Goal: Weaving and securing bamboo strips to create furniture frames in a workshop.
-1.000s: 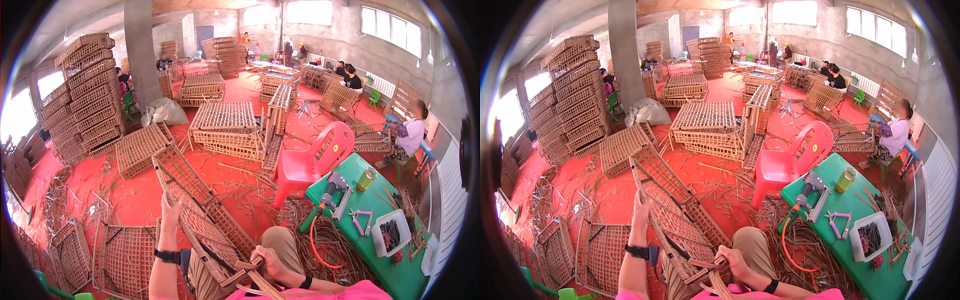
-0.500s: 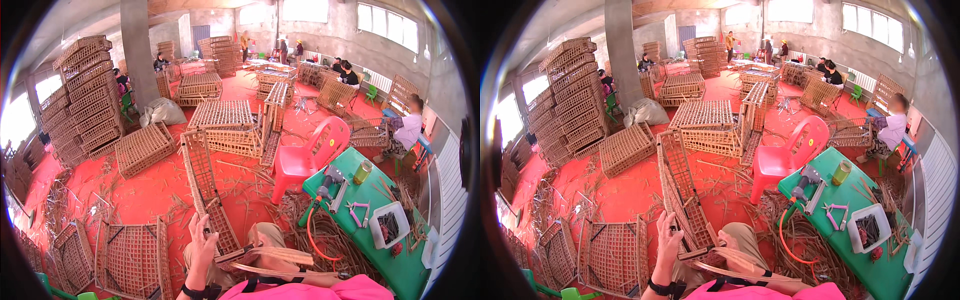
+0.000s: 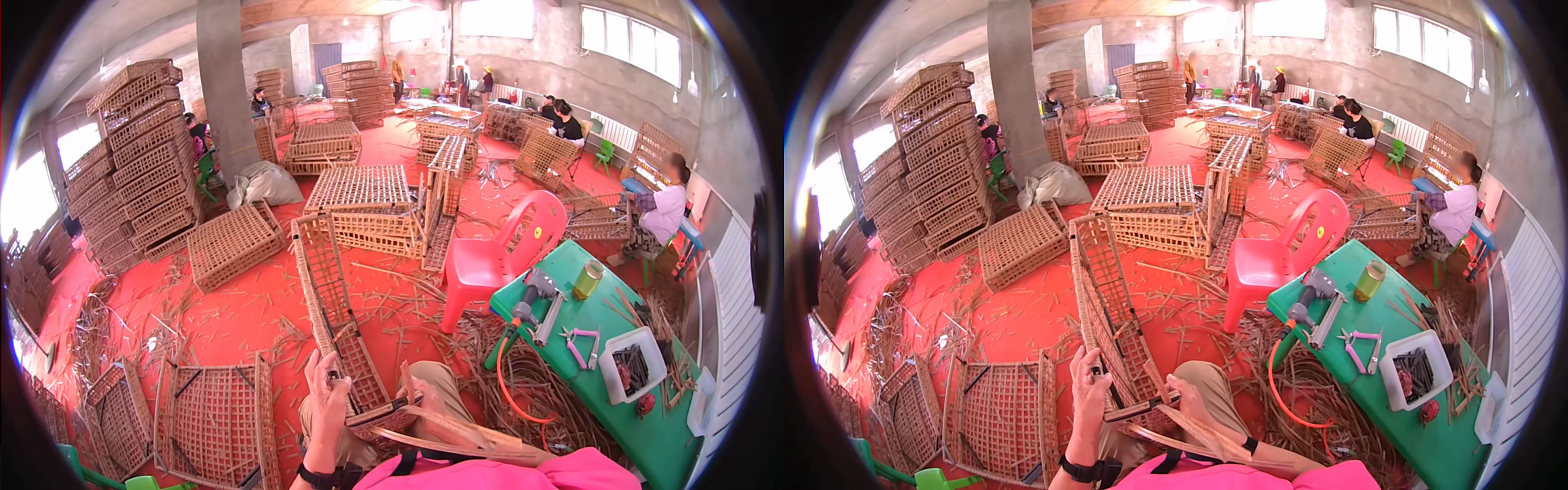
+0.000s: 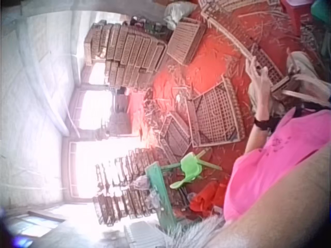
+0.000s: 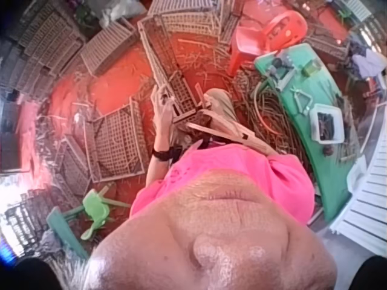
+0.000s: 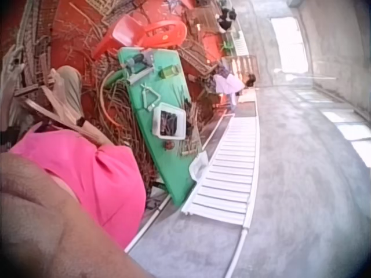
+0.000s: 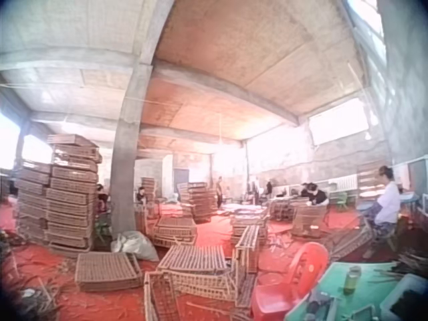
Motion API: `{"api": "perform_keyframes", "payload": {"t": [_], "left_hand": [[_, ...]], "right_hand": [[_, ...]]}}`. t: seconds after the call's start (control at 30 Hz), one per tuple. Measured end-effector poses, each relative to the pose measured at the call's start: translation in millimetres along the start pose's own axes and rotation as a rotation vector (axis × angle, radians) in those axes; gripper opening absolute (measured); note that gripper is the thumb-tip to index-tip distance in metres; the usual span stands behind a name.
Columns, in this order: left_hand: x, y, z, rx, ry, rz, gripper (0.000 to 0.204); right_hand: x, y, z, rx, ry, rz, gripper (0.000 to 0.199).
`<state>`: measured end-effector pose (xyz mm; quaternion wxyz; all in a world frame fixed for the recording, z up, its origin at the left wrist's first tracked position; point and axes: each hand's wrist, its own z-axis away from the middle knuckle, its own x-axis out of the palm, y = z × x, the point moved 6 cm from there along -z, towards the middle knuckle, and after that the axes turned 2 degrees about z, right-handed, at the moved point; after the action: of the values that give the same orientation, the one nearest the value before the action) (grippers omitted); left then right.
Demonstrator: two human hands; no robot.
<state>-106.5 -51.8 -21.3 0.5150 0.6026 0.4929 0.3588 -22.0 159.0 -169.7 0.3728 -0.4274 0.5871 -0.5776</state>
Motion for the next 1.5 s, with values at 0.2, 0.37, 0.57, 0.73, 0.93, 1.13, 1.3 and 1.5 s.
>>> {"api": "perform_keyframes", "payload": {"t": [0.2, 0.37, 0.57, 0.73, 0.93, 1.13, 1.3, 1.5], "left_hand": [[-3, -10, 2, 0.019, 0.016, 0.015, 0.052], [-3, -12, 3, 0.003, 0.009, 0.043, 0.051], [-2, -14, 3, 0.033, 0.022, 0.057, 0.052], [-1, -12, 3, 0.013, 0.024, 0.057, 0.052], [-3, -14, 5, 0.013, 0.036, 0.096, 0.052], [-3, -16, 4, 0.020, 0.035, 0.043, 0.052], [-4, -15, 6, 0.009, 0.037, 0.085, 0.052], [-2, -16, 6, 0.007, 0.028, 0.116, 0.052]], "right_hand": [[8, -35, 12, -0.585, -0.098, 0.424, 0.057], [10, -53, 17, -0.533, -0.103, 0.528, 0.061], [6, -31, 11, -0.496, -0.104, 0.485, 0.068], [2, -22, 8, -0.453, -0.096, 0.459, 0.064], [7, -31, 11, -0.501, -0.101, 0.489, 0.062], [3, -22, 13, -0.424, -0.092, 0.552, 0.067], [6, -31, 12, -0.354, -0.134, 0.499, 0.067], [5, -38, 14, -0.347, -0.115, 0.600, 0.059]]}}
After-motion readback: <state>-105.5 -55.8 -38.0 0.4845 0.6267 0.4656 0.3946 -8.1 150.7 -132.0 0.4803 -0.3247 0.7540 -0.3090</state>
